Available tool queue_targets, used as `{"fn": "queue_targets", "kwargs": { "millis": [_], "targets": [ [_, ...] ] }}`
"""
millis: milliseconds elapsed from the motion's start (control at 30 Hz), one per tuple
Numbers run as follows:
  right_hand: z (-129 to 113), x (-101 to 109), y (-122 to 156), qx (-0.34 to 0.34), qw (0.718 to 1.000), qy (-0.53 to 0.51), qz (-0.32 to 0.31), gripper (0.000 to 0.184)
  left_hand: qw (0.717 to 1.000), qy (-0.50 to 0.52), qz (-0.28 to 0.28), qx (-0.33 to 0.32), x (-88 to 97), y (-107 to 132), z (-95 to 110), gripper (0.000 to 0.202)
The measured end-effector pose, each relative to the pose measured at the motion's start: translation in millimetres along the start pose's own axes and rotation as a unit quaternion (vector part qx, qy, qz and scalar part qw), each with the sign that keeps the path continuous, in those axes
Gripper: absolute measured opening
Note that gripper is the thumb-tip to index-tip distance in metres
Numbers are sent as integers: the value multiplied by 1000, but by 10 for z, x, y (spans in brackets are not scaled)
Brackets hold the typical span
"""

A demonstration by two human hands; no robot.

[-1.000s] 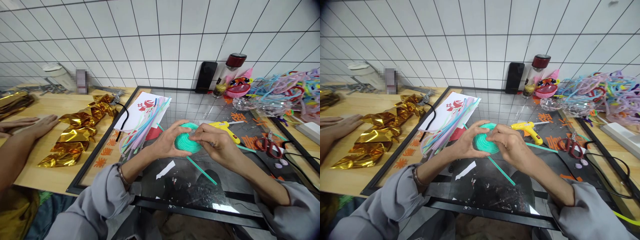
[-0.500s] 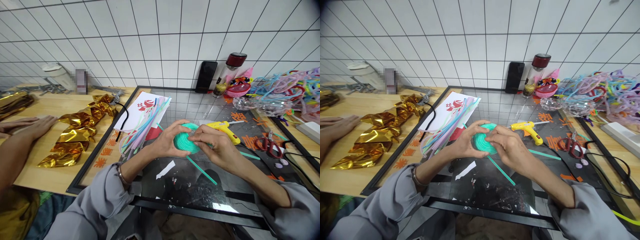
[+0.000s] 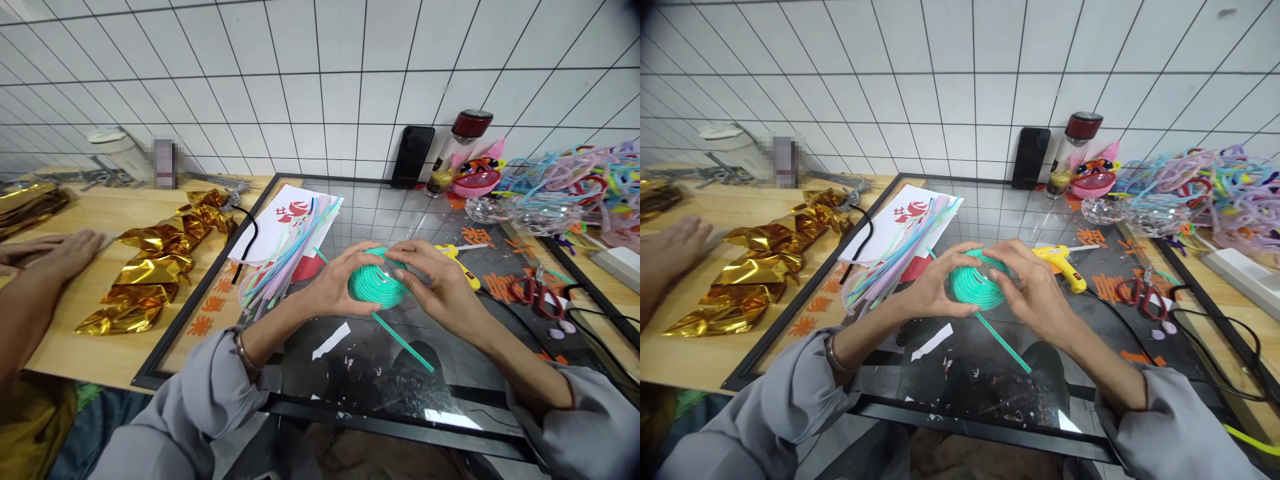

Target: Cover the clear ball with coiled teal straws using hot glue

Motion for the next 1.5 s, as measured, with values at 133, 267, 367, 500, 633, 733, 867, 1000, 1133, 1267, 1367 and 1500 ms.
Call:
{"fn": "queue_targets", "kwargs": {
  "millis": [133,267,367,500,633,733,867,1000,1133,1267,1367,1500],
  "targets": [
    [-28,-5,-14,20,999,28,-6,27,1000,-10,-3,9,-4,3,-10,70],
    [-78,-2,-26,40,998,53,-1,28,1000,-12,-5,5,-5,12,-6,70],
    [-94,-3,-29,49,996,72,1,27,1000,-15,-8,0,-8,13,-8,72],
    [-87,-14,-30,51,996,79,0,27,1000,-16,-9,-1,-14,7,-23,73],
    [-87,-25,-32,51,995,89,2,26,1000,0,8,8,-13,18,-38,77],
    [-97,-30,-33,54,993,106,0,25,999,6,21,26,-19,40,-53,79],
    [-104,-36,-31,60,991,121,2,25,999,5,29,26,-30,54,-62,78],
    [-79,-36,-29,55,990,128,5,25,1000,-17,24,-10,-23,49,-43,76],
    [-39,-40,-32,33,992,124,-6,27,997,-65,20,-23,1,46,-17,74],
    [-21,-44,-31,14,993,121,-9,28,995,-99,16,-22,19,42,17,74],
    [-26,-55,-31,12,993,120,-10,27,992,-126,10,-12,19,29,51,72],
    [-46,-59,-35,16,991,130,-2,27,989,-149,6,3,11,10,97,66]
  ]
}}
Point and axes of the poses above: each hand's wrist, its own y-axis away from the middle knuckle, its own x-axis out of the back of the hand, z = x × y, the point moved 5 cm from there along -y, towards the middle knuckle, and after that the axes turned 10 degrees about y, right-handed, at the moved point
